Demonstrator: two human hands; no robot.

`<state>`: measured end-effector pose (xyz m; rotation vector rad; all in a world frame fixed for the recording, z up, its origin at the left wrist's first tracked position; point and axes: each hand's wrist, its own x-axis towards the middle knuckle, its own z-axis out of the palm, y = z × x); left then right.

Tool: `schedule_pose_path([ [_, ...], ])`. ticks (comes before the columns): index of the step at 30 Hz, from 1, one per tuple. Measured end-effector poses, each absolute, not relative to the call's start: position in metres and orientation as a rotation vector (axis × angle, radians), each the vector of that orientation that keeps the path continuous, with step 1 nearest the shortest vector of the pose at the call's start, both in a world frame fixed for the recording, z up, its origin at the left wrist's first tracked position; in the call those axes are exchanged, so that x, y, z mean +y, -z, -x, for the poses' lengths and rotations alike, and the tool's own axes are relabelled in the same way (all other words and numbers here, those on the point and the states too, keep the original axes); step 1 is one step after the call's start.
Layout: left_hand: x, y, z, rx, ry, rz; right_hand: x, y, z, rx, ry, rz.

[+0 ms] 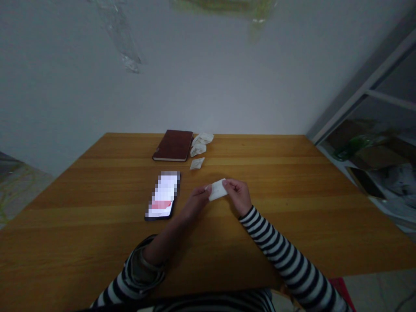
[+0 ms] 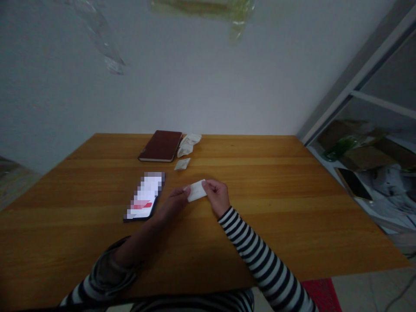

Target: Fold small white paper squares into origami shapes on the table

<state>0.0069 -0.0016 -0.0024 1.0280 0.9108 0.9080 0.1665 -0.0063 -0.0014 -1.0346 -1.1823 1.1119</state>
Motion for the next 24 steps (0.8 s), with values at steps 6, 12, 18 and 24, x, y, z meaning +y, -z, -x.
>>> schedule_pose_path([
  [6, -0.001, -0.002, -0.006, 0.864, -0.904, -0.952, -0.008, 0.003, -0.168, -1.201, -1.073, 1.022],
  [12, 0.002, -0.008, 0.003, 0.921, -0.898, -1.161, -0.006, 0.006, -0.170, -1.188, -1.056, 1.024],
  [18, 0.006, -0.013, 0.012, 1.024, -0.855, -1.487, -0.004, 0.008, -0.174, -1.219, -1.049, 1.053],
  [24, 0.004, -0.010, 0.012, 1.194, -0.819, -1.772, -0.003, 0.016, -0.173, -1.411, -1.025, 1.102],
])
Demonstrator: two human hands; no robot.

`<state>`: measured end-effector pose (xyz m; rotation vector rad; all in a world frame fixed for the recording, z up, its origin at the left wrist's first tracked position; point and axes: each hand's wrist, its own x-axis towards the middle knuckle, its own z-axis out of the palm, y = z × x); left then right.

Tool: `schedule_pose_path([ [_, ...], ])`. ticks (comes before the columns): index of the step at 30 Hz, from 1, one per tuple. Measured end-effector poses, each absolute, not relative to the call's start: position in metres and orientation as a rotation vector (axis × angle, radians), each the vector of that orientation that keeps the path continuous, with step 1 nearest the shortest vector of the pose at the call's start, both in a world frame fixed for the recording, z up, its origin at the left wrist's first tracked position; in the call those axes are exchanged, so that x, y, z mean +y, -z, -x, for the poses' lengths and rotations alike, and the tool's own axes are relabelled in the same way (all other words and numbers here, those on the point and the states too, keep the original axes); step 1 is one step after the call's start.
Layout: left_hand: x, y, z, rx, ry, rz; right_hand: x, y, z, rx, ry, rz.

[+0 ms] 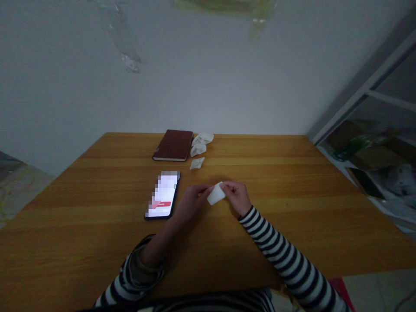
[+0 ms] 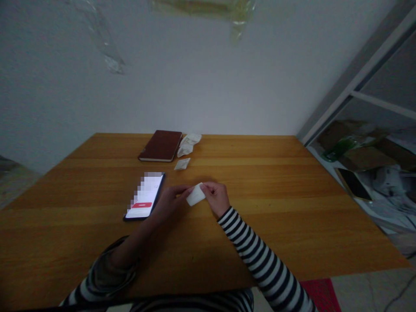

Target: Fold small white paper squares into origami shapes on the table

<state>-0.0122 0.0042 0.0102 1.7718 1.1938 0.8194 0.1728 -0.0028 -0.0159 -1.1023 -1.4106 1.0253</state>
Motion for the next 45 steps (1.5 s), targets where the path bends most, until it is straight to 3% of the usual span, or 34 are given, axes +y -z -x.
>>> schedule_pose_path([
  [4, 0.004, -0.008, 0.011, 1.271, -0.841, -1.934, -0.003, 0.018, -0.170, -1.453, -1.029, 1.118],
  [12, 0.000, -0.011, 0.006, 1.342, -1.095, -1.892, -0.004, 0.021, -0.160, -1.001, -1.445, 1.043],
  [20, -0.006, -0.016, -0.001, 1.374, -1.131, -1.840, -0.007, 0.020, -0.157, -1.021, -1.209, 1.060],
  [27, -0.005, -0.018, 0.000, 1.397, -1.190, -1.688, -0.009, 0.020, -0.153, -1.013, -1.485, 1.008],
  [32, -0.005, -0.017, -0.002, 1.394, -1.150, -1.676, -0.010, 0.022, -0.153, -1.048, -1.347, 1.012],
  [39, -0.004, -0.016, 0.000, 1.441, -1.182, -1.620, -0.012, 0.015, -0.153, -1.015, -1.535, 0.980],
  [45, -0.006, -0.015, -0.002, 1.451, -1.166, -1.619, -0.012, 0.017, -0.151, -0.975, -1.458, 1.039],
])
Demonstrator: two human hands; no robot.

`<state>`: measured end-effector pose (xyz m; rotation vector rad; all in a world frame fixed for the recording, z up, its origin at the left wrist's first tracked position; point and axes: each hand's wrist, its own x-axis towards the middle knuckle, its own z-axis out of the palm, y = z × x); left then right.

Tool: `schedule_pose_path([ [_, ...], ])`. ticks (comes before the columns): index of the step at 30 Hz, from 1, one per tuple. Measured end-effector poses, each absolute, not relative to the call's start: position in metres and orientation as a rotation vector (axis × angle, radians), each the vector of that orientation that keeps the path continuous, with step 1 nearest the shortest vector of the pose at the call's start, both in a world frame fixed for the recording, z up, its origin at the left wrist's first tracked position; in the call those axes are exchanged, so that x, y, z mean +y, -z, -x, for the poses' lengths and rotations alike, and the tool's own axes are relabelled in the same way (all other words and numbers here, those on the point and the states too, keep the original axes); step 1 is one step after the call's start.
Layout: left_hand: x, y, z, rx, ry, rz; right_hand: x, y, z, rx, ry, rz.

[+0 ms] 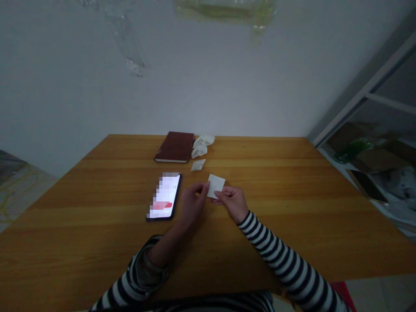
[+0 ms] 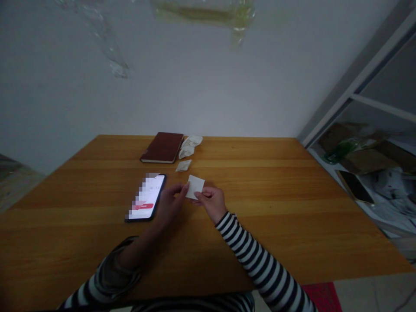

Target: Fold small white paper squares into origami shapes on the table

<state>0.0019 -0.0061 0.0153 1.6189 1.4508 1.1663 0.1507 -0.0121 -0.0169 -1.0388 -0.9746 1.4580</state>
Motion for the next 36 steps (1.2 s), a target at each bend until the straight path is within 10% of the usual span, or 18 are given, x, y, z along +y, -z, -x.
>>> schedule_pose_path([
  [36, -0.001, -0.008, -0.004, 1.025, -0.844, -1.262, 0.002, 0.017, -0.177, -1.598, -0.976, 1.074],
])
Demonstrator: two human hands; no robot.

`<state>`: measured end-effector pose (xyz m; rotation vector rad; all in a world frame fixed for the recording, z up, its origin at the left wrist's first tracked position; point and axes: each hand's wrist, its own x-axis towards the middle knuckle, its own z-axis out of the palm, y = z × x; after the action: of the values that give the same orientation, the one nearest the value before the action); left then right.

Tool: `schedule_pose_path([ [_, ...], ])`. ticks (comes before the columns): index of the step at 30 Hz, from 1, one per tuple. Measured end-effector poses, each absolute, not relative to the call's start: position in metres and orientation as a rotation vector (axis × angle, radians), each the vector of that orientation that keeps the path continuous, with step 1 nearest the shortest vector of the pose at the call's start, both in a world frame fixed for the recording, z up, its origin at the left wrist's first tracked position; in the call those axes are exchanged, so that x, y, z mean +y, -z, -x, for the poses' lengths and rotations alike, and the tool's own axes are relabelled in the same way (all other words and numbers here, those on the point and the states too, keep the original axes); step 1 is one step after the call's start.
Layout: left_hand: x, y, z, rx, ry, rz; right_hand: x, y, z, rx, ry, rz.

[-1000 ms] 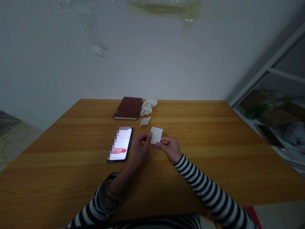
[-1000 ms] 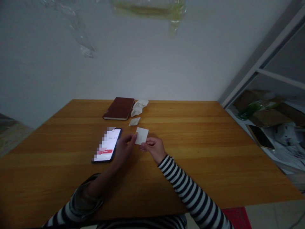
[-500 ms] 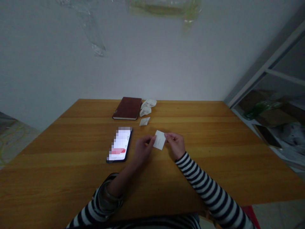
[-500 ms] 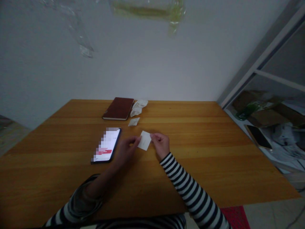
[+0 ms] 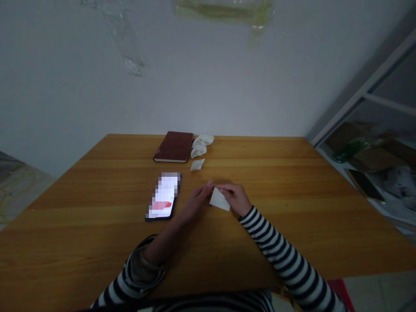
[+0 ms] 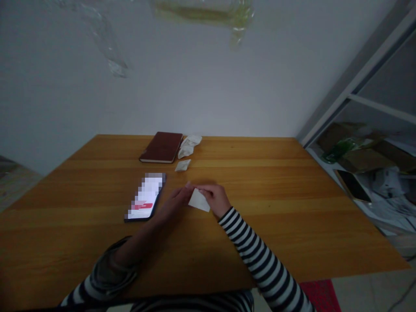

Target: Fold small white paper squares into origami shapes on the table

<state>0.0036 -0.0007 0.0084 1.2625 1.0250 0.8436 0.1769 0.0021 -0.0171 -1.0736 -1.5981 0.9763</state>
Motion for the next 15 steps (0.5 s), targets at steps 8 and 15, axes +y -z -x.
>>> schedule_pose_path([
  [8, 0.010, 0.005, 0.003, 1.037, -0.941, -1.001, -0.010, 0.006, -0.173, -1.927, -0.304, 1.178],
  [15, 0.009, 0.003, 0.000, 0.883, -0.984, -0.818, -0.017, -0.002, -0.166, -2.102, -0.173, 1.199],
])
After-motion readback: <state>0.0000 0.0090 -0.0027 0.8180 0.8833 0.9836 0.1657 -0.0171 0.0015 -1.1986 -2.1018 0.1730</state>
